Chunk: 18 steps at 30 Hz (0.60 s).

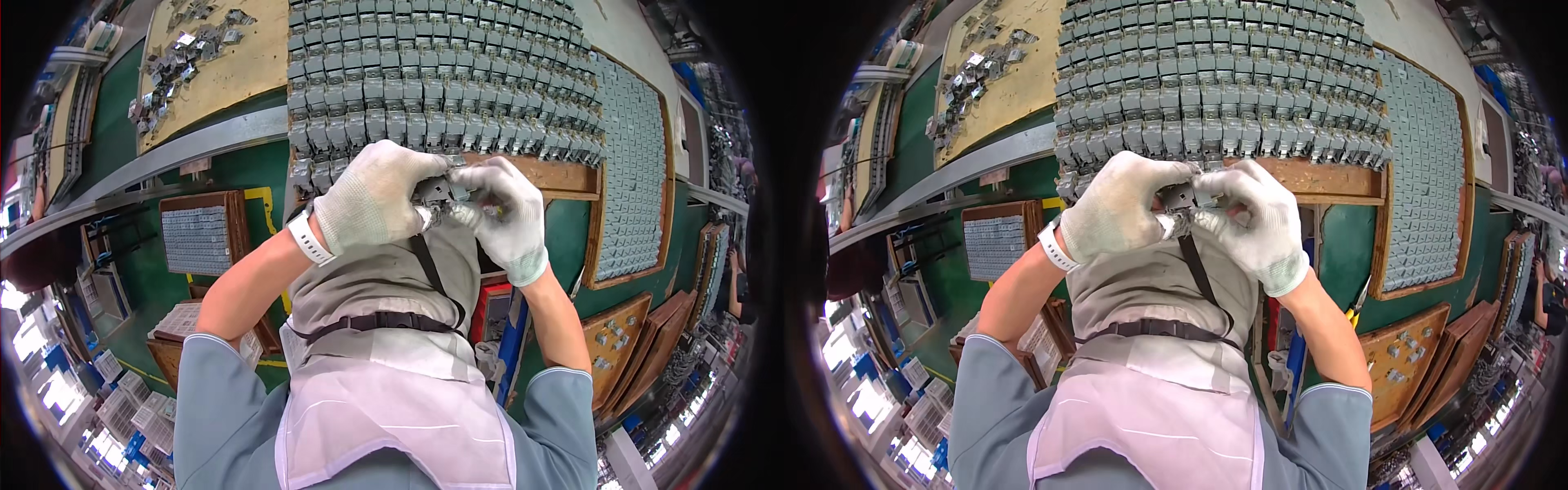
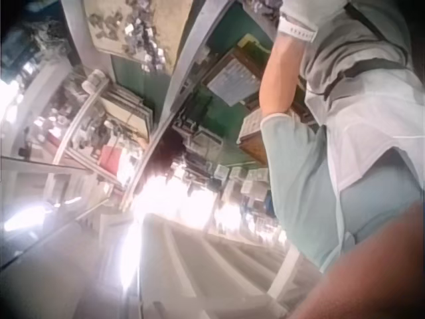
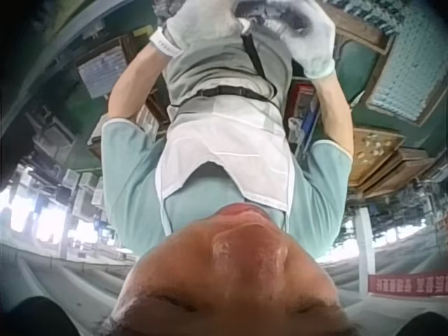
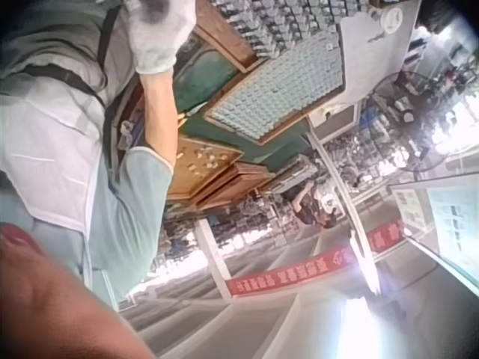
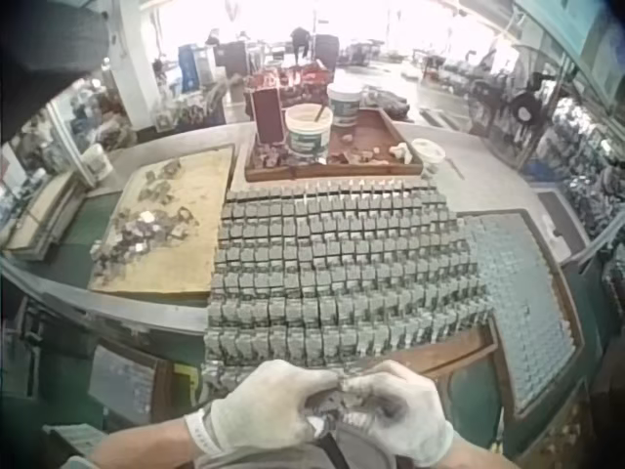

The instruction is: Assembling and inspecting small electronic or mechanical components at a factory workbench using hands and a brush.

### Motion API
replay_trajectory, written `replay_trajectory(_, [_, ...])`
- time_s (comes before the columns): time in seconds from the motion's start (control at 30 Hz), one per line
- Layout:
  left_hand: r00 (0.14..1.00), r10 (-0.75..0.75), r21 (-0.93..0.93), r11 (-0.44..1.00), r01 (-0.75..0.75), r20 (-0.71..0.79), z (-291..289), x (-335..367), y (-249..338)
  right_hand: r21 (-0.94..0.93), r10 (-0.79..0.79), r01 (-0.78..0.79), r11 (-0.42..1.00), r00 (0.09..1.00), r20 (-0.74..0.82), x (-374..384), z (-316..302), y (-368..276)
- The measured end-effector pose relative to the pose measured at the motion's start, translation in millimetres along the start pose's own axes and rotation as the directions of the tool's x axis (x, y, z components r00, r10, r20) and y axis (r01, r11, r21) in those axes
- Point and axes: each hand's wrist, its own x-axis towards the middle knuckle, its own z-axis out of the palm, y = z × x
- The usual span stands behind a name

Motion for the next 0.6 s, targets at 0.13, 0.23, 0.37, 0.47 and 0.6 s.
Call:
replay_trajectory(0.13, [0.99,0.12,0.0,0.993,-0.12,0.075,-1,-1,5,0.034,0.008,-0.01,0.999,0.998,0.059,-11,-9,3])
replay_trajectory(0.23, [0.982,0.168,0.011,0.985,-0.169,0.092,11,-3,7,0.02,0.026,-0.027,0.999,0.996,0.082,-19,-14,8])
replay_trajectory(0.37, [0.984,0.169,-0.019,0.985,-0.17,-0.046,33,-7,13,0.029,0.048,-0.048,0.998,0.999,0.026,-26,-18,6])
replay_trajectory(0.47, [0.995,0.097,-0.047,0.994,-0.096,0.023,34,7,16,0.194,0.216,-0.211,0.958,0.976,-0.002,-30,-28,8])
replay_trajectory(0.6, [0.972,0.023,-0.265,0.96,-0.086,-0.232,63,24,14,-0.077,0.167,-0.172,0.982,0.984,-0.066,-50,-35,-9])
